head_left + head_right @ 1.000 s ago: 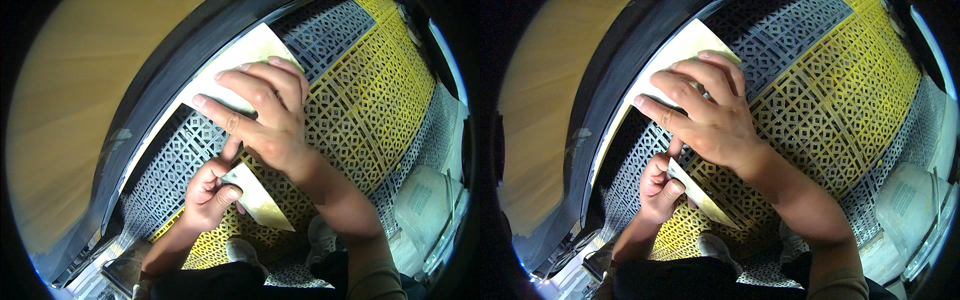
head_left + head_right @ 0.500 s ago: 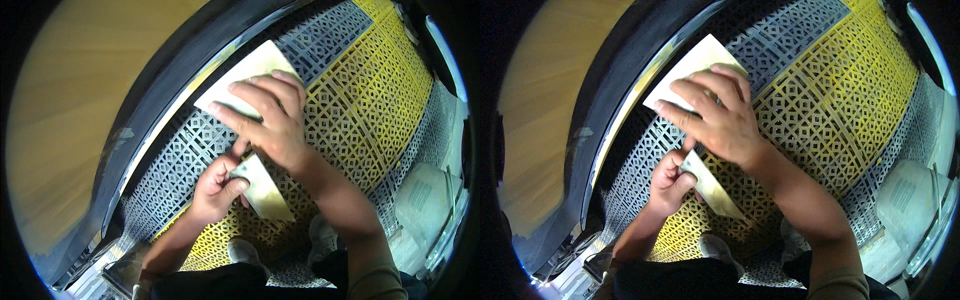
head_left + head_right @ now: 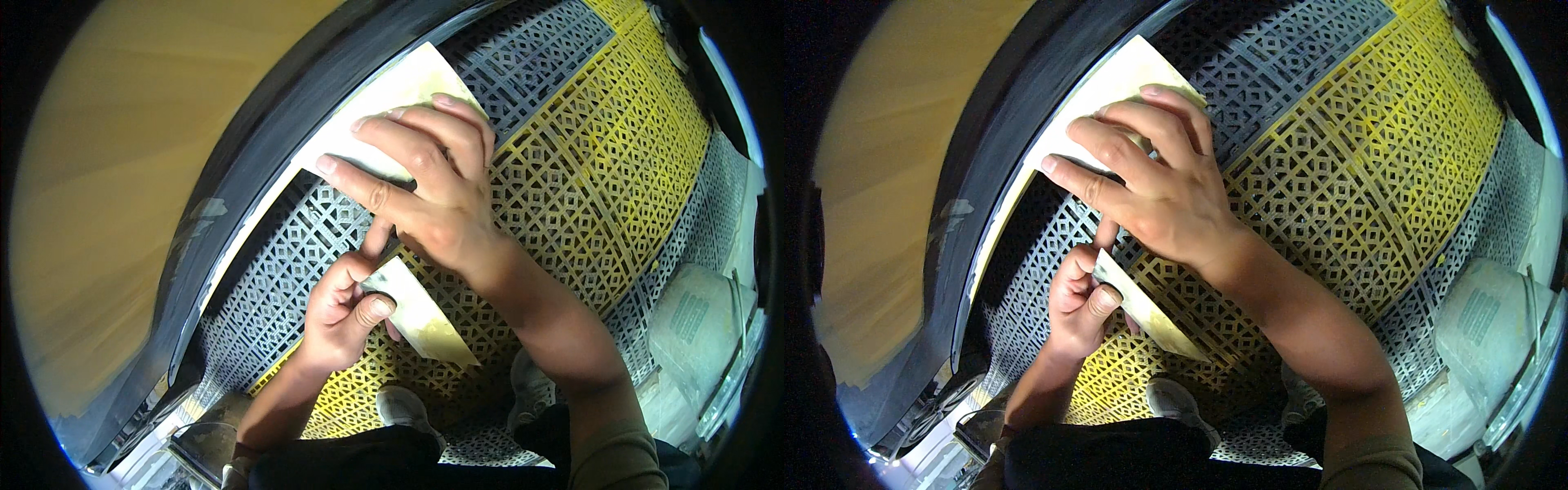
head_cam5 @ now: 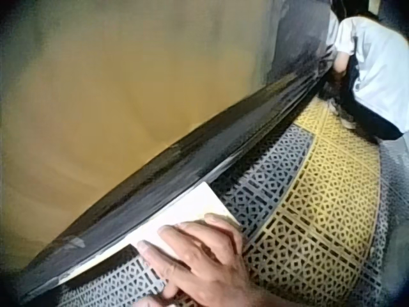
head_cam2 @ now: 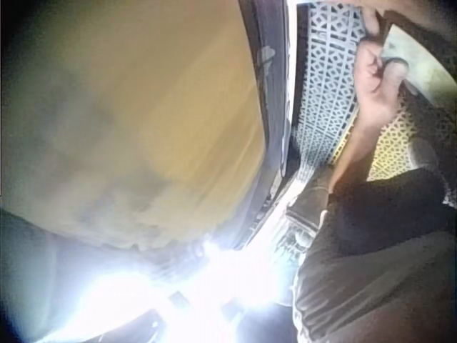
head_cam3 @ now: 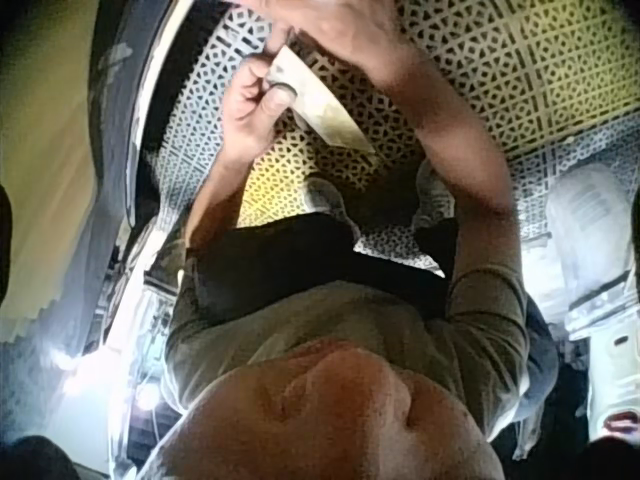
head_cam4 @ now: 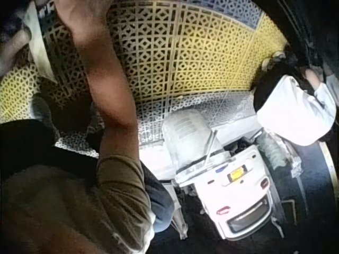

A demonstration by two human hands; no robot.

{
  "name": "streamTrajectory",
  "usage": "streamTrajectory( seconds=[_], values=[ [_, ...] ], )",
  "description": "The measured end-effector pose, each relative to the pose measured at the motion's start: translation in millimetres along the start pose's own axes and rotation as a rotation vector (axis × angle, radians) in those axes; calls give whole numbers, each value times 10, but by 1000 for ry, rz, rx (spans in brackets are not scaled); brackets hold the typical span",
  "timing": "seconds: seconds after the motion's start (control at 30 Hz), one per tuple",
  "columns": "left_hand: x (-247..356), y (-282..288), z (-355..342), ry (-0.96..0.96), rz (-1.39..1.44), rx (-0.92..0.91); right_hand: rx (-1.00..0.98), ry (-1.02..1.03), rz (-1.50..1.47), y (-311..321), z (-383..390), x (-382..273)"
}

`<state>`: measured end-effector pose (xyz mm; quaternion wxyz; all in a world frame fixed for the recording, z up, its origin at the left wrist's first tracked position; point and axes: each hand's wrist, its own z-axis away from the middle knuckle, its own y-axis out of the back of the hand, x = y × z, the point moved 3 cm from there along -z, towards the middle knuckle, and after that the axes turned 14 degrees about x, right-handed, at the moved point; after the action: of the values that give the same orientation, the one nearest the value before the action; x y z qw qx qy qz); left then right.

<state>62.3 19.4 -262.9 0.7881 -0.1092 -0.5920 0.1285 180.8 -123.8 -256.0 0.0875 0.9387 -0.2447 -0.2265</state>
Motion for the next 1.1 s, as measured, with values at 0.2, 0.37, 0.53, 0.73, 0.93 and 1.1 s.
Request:
streamTrajectory(
  seconds=[0.2, 0.37, 0.53, 0.73, 0.93, 1.1],
  values=[
    [-118, 30, -108, 50, -9, 23, 28, 44, -2, -97, 177, 117],
    [-268, 87, -165, 110, -52, 8, -88, 28, 42, -151, 346, 258],
    [-169, 24, 3, 43, -27, -14, -1, 65, 78, 33, 229, 93],
    [-58, 2, 12, 9, 3, -73, 33, 46, 79, 52, 82, 46],
    [-9, -59, -175, -22, -5, -115, 19, 26, 61, 46, 25, 137],
    [-187, -5, -234, 29, -33, -55, -75, 60, 62, -65, 230, 294]
  ],
)
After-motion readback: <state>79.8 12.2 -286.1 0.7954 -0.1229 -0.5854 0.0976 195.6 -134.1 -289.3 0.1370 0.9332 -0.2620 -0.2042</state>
